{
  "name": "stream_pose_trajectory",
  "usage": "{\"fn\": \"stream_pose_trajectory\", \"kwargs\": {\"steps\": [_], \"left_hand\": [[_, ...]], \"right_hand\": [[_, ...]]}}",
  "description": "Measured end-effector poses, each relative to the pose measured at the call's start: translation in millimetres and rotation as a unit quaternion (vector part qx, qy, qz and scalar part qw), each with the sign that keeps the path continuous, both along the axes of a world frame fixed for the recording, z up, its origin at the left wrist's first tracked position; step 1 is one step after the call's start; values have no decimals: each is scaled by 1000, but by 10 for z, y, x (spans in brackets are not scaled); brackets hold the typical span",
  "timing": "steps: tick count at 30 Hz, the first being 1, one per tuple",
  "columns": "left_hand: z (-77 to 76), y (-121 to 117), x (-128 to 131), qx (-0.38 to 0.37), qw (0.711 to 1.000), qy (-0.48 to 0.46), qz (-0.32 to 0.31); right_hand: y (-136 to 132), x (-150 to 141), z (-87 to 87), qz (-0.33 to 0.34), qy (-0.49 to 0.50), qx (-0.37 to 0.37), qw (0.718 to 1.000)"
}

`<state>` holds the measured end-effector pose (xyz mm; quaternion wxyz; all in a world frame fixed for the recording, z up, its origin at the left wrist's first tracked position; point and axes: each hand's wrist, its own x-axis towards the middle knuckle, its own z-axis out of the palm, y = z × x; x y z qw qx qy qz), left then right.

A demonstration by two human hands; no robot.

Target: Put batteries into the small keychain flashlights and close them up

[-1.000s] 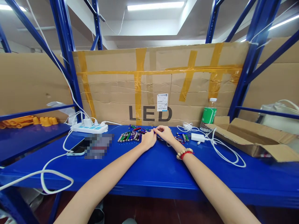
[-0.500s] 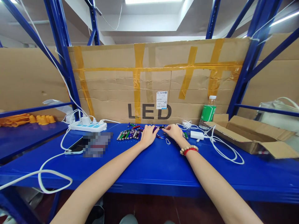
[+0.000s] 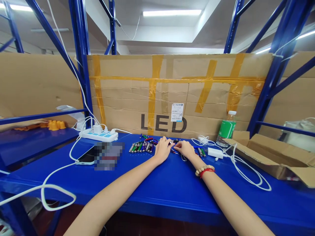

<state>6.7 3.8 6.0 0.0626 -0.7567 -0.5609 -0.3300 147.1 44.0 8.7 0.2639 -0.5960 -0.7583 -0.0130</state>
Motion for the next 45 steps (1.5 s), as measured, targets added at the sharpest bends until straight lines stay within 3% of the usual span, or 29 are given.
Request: {"fn": "stream_pose_trajectory", "kwargs": {"steps": [8,17,22,27,30,33,37,40,42,45], "left_hand": [[6,-44,9,-43,998,-22,-25],[-10,-41,-9,-96,992,-87,-1],[37,-52,-49,-122,986,-110,14],[79,-85,-71,-138,984,-109,17],[84,-80,-63,-137,986,-97,16],[87,-69,-47,-133,988,-81,13],[86,-67,-20,-133,989,-58,5],[81,-77,5,-130,991,-37,-8],[79,-85,22,-125,992,-27,-15],[78,-91,40,-118,993,-22,-18]], "right_hand": [[15,-41,-50,30,5,61,998],[-61,-229,28,119,174,184,960],[-189,-328,80,190,196,196,942],[-194,-349,49,219,203,191,935],[-191,-352,56,207,220,166,939],[-140,-259,144,153,248,158,944],[50,90,259,32,269,171,947],[187,376,223,-20,233,143,962],[243,503,162,-16,192,106,976],[280,597,100,43,133,44,989]]}}
